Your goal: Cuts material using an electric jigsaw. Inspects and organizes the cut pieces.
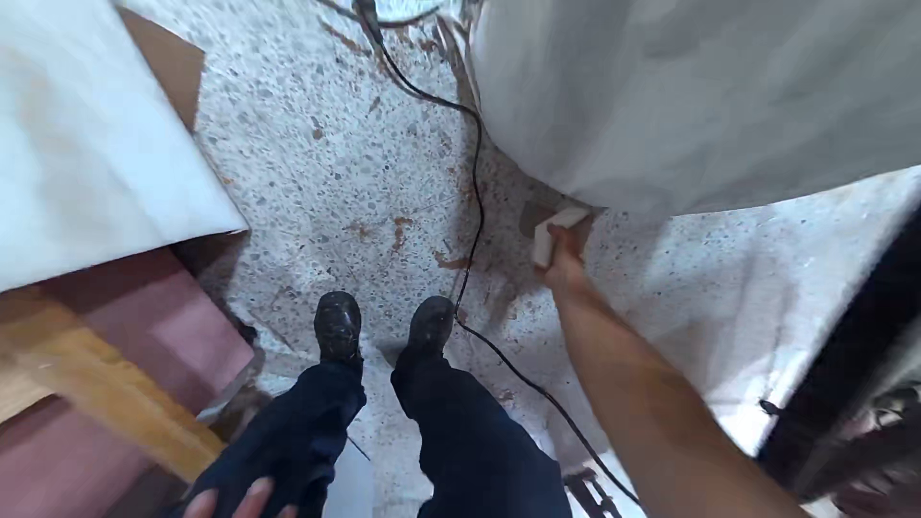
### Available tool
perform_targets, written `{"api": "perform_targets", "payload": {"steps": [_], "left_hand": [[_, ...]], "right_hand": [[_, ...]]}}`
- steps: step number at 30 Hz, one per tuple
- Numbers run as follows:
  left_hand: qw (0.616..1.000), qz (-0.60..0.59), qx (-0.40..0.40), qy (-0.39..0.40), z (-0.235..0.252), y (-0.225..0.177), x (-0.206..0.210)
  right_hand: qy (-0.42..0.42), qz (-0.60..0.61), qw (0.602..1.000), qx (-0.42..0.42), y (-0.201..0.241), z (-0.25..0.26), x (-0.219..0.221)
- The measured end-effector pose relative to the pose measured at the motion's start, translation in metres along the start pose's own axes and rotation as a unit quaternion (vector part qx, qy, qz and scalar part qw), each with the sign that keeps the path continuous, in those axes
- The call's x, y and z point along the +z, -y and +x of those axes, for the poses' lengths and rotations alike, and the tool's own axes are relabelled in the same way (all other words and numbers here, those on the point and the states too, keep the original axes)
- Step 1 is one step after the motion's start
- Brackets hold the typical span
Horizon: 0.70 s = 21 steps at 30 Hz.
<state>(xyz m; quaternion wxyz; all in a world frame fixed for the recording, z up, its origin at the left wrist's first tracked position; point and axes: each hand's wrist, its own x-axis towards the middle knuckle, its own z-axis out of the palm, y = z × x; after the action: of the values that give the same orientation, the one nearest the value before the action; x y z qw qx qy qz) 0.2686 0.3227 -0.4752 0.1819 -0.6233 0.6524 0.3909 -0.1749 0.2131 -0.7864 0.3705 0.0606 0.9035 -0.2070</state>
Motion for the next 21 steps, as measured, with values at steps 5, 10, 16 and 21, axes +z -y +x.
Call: {"api": "perform_targets", "payload": {"steps": [5, 10, 16, 21], "left_hand": [[0.997, -0.053, -0.053, 0.034, -0.06, 0.01, 0.0], [0.81, -0.557, -0.165, 0.075, -0.064, -0.003, -0.08], [0.661, -0.741, -0.001, 0.12, -0.168, -0.091, -0.31], [0.691, -0.7, 0.174, 0.049, -0.23, -0.154, -0.392]], "right_hand": [[0.237, 0.279, 0.92, 0.138, 0.019, -0.216, -0.057], [0.422, 0.158, 0.892, -0.03, 0.063, -0.451, -0.147], [0.338, -0.255, 0.699, -0.576, 0.143, -0.643, -0.28], [0.255, 0.133, 0.705, -0.649, 0.217, -0.699, -0.457]]}}
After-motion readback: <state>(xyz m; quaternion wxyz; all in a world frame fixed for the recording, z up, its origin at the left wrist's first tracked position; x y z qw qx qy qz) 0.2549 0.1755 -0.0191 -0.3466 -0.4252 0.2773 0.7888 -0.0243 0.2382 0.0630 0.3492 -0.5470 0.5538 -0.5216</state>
